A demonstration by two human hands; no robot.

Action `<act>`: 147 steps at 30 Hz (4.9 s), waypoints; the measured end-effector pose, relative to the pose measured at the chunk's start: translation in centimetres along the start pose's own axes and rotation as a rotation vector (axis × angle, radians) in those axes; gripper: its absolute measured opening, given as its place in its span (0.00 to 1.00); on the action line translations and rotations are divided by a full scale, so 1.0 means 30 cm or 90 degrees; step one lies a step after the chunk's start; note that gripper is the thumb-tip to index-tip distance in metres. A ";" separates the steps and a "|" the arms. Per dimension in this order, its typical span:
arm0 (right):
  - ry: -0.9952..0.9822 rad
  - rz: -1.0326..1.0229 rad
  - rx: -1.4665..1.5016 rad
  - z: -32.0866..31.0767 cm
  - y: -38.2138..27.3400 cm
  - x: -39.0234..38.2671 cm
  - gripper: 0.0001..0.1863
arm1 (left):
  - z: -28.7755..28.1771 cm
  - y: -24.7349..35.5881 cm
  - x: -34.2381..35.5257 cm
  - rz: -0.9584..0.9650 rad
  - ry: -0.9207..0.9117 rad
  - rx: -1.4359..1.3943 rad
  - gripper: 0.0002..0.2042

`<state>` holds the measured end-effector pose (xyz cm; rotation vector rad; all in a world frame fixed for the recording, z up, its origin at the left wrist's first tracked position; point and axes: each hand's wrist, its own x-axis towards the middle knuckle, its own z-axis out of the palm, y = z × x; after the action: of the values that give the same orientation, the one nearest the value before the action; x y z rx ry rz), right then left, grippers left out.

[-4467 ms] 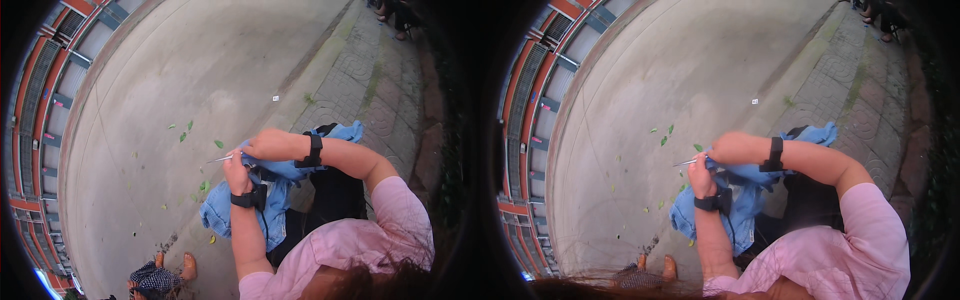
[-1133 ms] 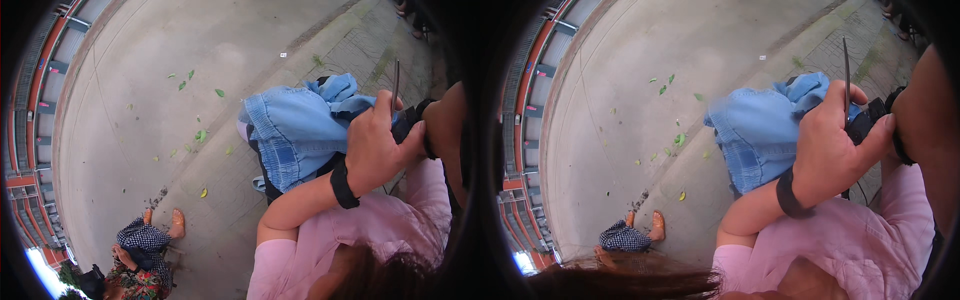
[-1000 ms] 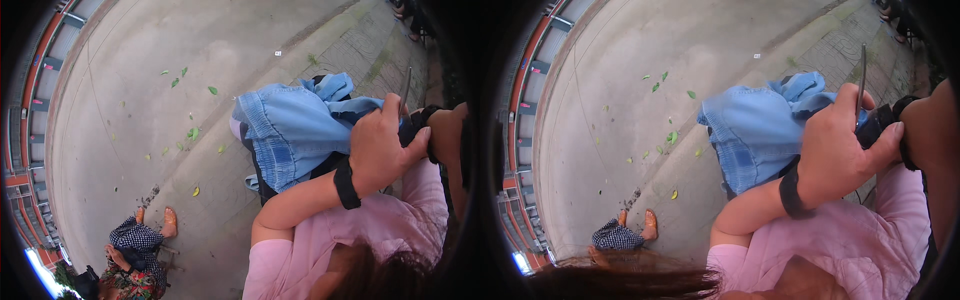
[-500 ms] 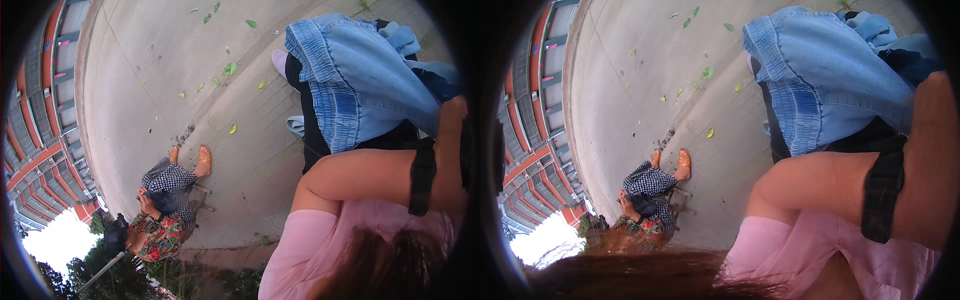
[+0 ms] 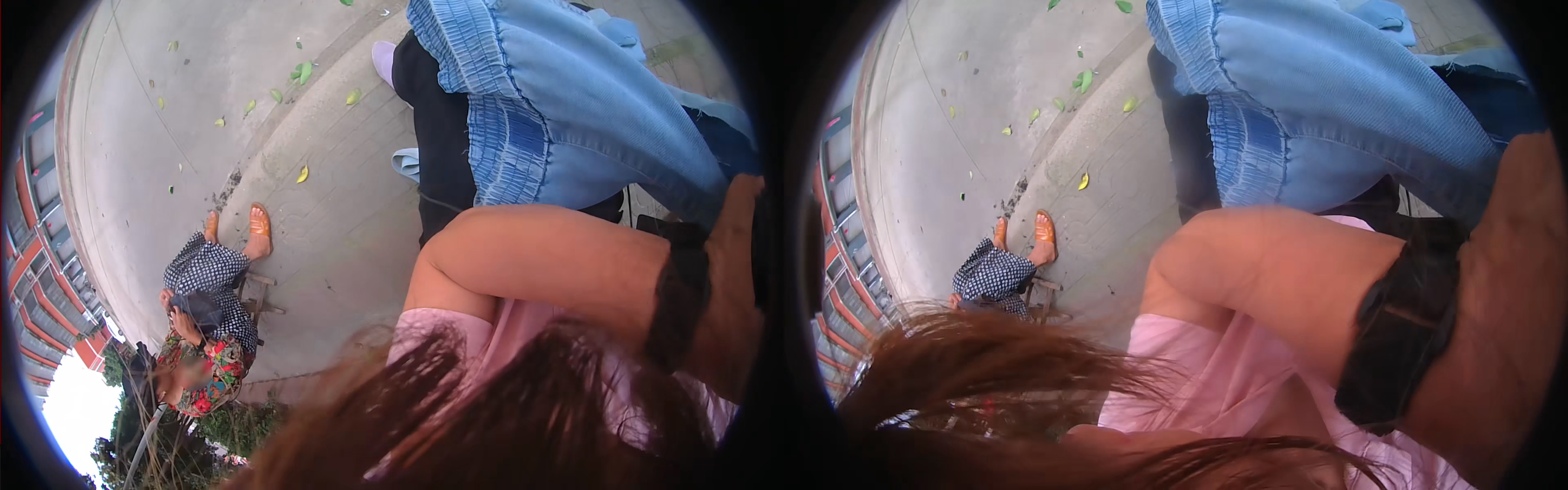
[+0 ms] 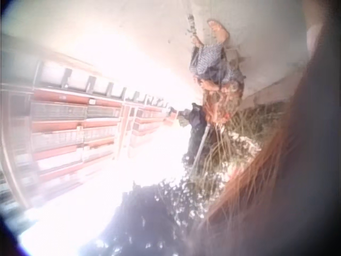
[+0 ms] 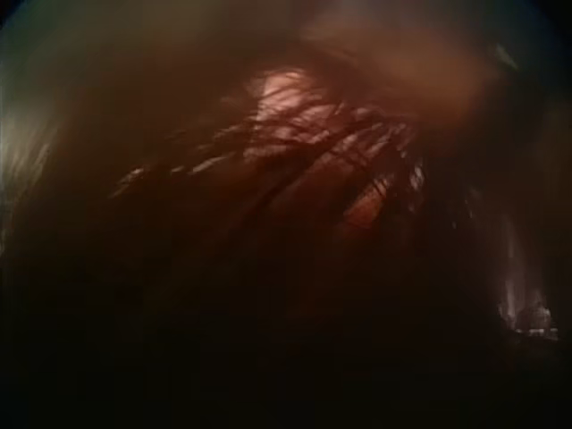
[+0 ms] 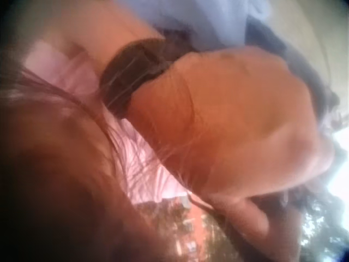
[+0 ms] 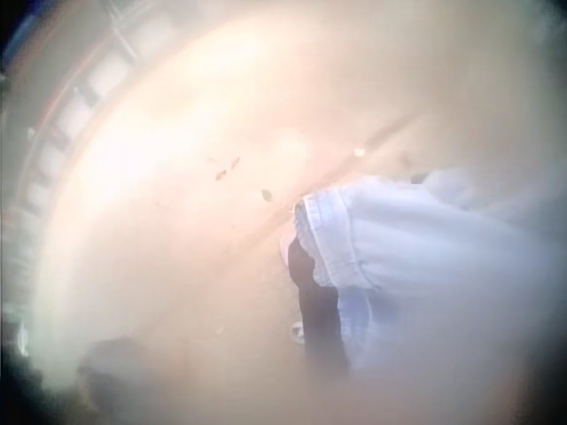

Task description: Cutting a denim jacket with scissors to modify it.

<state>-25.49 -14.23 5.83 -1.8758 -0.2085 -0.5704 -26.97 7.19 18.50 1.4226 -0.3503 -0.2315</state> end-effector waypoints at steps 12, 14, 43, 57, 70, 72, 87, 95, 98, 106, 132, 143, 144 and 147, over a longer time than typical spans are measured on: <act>-0.053 -0.228 -0.005 -0.007 -0.161 0.259 0.23 | 0.298 -0.062 0.254 0.060 -0.125 -0.155 0.22; -0.093 -0.308 0.013 0.023 -0.209 0.402 0.23 | 0.330 -0.121 0.304 0.029 -0.119 -0.215 0.22; -0.246 0.142 -0.020 0.084 0.376 0.631 0.13 | -0.109 -0.625 0.781 -0.256 0.098 -0.305 0.19; -0.278 0.019 -0.258 0.023 0.263 0.386 0.15 | -0.012 -0.604 0.747 -0.267 0.108 -0.190 0.16; -0.130 0.043 -0.179 -0.114 0.184 0.220 0.14 | -0.037 -0.622 0.711 -0.268 0.094 -0.193 0.17; -0.012 0.067 -0.220 -0.187 0.158 0.155 0.13 | -0.064 -0.608 0.710 -0.275 0.109 -0.199 0.17; -0.414 1.061 -0.057 -0.259 0.370 -0.780 0.10 | -0.083 -0.594 0.691 -0.352 0.032 -0.264 0.18; -0.263 1.020 0.083 0.050 0.404 -0.645 0.10 | -0.077 -0.598 0.702 -0.371 0.050 -0.259 0.16; -0.240 0.999 0.113 0.133 0.403 -0.608 0.10 | -0.079 -0.601 0.704 -0.378 0.020 -0.263 0.15; -0.209 1.005 0.152 0.262 0.405 -0.581 0.10 | -0.083 -0.607 0.702 -0.382 0.016 -0.283 0.15; 0.156 0.526 -0.496 -0.611 0.284 -0.384 0.10 | -0.080 -0.582 0.703 -0.298 0.049 -0.235 0.16; -0.245 -0.047 -0.077 -0.018 0.258 0.507 0.13 | -0.076 -0.478 0.741 -0.221 0.084 -0.047 0.17; -0.309 -0.073 -0.064 0.041 0.266 0.525 0.14 | -0.073 -0.460 0.747 -0.208 0.127 -0.019 0.17; -0.354 -0.040 -0.066 0.182 0.209 0.598 0.16 | -0.206 -0.503 0.803 -0.142 0.224 -0.010 0.19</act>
<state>-5.81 -13.83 7.71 -2.1025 -0.6121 -0.0870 -1.58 2.06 5.26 1.4556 0.0989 -0.1590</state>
